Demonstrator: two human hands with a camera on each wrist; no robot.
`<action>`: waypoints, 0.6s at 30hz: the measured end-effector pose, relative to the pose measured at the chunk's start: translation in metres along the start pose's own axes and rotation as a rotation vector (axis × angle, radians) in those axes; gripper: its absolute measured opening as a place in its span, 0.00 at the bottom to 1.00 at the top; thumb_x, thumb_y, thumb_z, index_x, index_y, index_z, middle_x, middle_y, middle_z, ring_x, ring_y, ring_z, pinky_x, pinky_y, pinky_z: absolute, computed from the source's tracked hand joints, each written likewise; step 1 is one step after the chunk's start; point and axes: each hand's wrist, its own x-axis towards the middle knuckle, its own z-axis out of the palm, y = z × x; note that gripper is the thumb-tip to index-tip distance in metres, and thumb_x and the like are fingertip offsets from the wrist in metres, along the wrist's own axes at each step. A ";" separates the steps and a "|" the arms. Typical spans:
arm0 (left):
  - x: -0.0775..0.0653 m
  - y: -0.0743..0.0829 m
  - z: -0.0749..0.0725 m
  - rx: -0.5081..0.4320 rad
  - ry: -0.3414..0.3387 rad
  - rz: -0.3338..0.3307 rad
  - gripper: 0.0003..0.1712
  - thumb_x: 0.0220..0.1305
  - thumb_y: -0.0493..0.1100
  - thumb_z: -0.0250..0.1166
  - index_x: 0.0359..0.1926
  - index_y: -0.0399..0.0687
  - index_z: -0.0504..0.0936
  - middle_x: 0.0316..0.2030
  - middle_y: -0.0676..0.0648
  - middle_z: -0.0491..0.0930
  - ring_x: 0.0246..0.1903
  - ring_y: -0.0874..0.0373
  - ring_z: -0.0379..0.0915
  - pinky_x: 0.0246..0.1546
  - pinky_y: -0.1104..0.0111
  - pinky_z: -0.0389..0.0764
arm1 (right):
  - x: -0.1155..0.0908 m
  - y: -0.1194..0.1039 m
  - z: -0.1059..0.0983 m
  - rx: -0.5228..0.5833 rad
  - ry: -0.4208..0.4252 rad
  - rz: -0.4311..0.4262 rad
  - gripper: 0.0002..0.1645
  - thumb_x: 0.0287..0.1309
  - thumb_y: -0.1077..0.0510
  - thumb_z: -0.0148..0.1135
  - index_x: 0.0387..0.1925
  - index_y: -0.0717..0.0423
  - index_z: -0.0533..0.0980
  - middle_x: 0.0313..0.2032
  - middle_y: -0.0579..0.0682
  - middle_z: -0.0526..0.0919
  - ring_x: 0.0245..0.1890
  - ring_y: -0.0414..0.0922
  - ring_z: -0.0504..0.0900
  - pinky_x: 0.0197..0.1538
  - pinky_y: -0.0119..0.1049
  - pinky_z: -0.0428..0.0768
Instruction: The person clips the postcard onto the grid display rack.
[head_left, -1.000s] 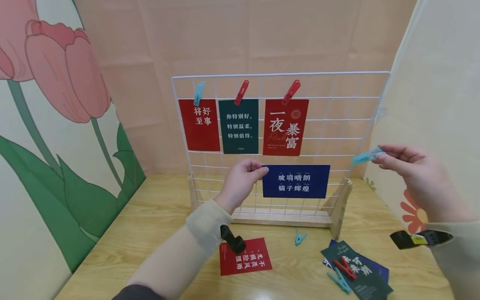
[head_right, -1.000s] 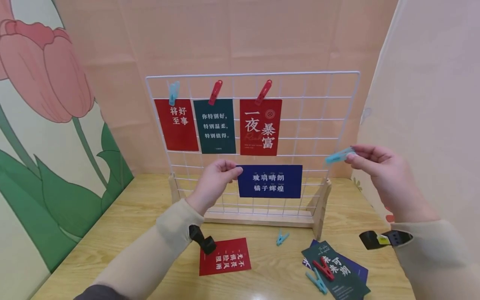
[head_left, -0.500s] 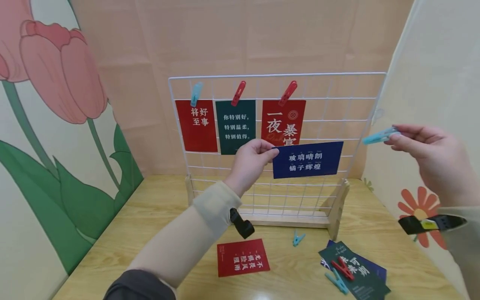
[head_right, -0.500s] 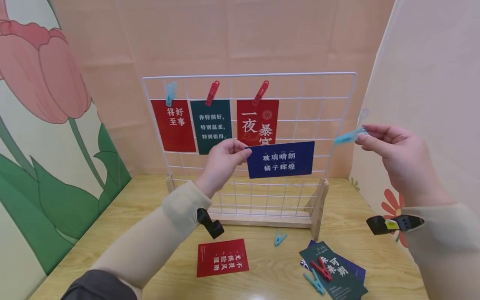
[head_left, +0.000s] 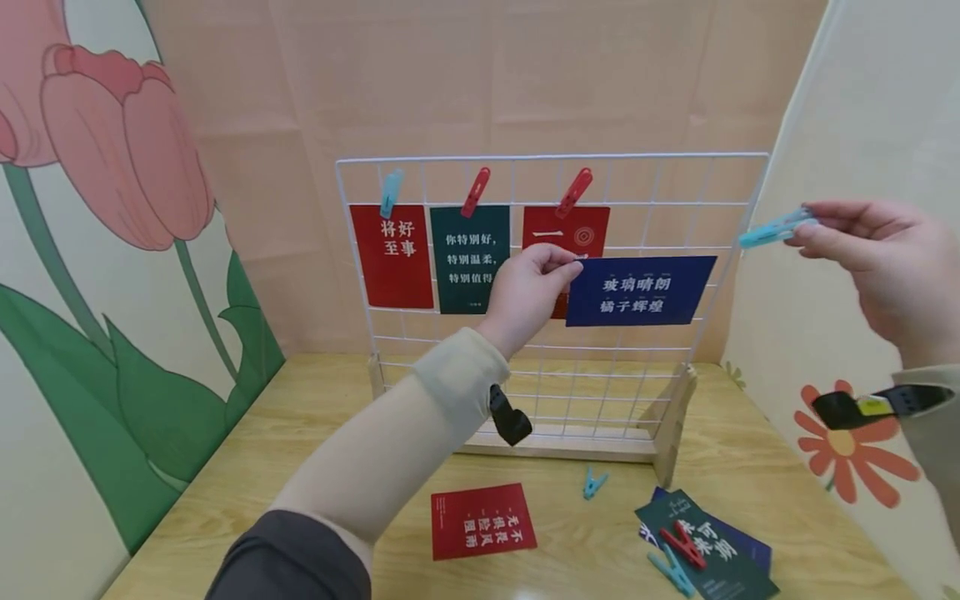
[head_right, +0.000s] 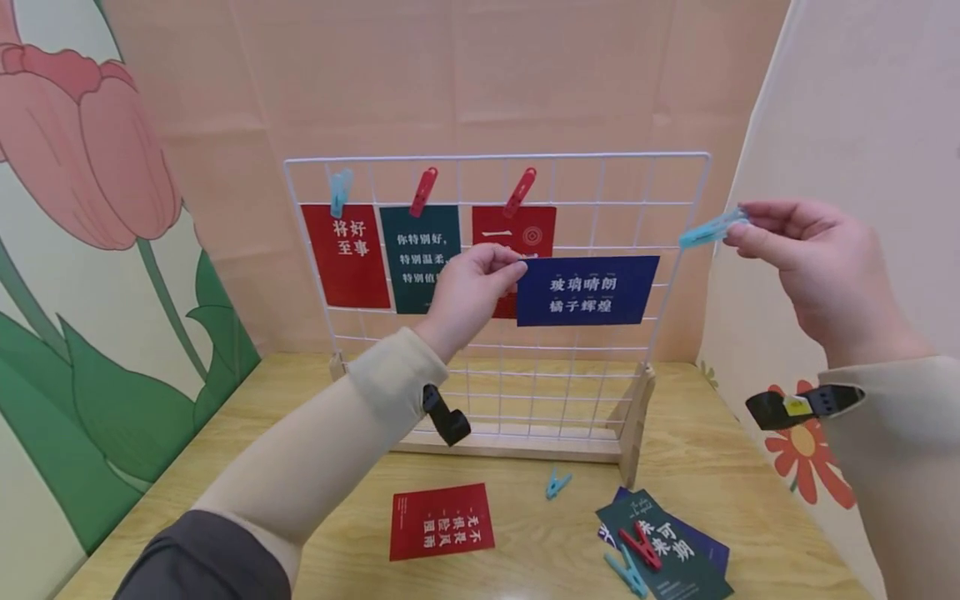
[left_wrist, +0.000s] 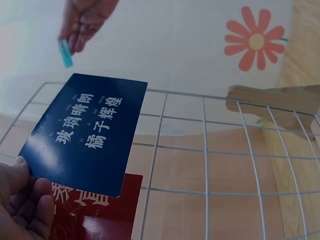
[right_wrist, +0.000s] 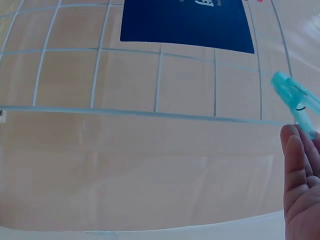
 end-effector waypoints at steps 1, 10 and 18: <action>0.002 0.002 0.002 0.004 0.006 0.009 0.04 0.64 0.47 0.64 0.39 0.56 0.82 0.32 0.56 0.80 0.35 0.61 0.76 0.36 0.72 0.78 | 0.002 -0.001 0.001 0.004 -0.003 0.000 0.14 0.56 0.76 0.59 0.43 0.66 0.81 0.34 0.51 0.87 0.29 0.41 0.85 0.37 0.23 0.79; 0.013 0.018 0.016 0.031 0.010 0.054 0.05 0.65 0.47 0.63 0.40 0.54 0.81 0.32 0.57 0.79 0.33 0.63 0.75 0.34 0.75 0.78 | 0.020 -0.005 0.004 -0.048 -0.003 0.054 0.13 0.55 0.72 0.63 0.44 0.64 0.81 0.35 0.50 0.85 0.30 0.40 0.85 0.41 0.21 0.78; 0.020 0.029 0.018 0.094 -0.007 0.077 0.05 0.66 0.48 0.62 0.41 0.56 0.81 0.32 0.58 0.79 0.34 0.63 0.74 0.34 0.76 0.77 | 0.039 -0.011 0.008 -0.105 0.037 0.084 0.11 0.53 0.70 0.67 0.40 0.63 0.82 0.33 0.48 0.87 0.31 0.39 0.84 0.40 0.21 0.78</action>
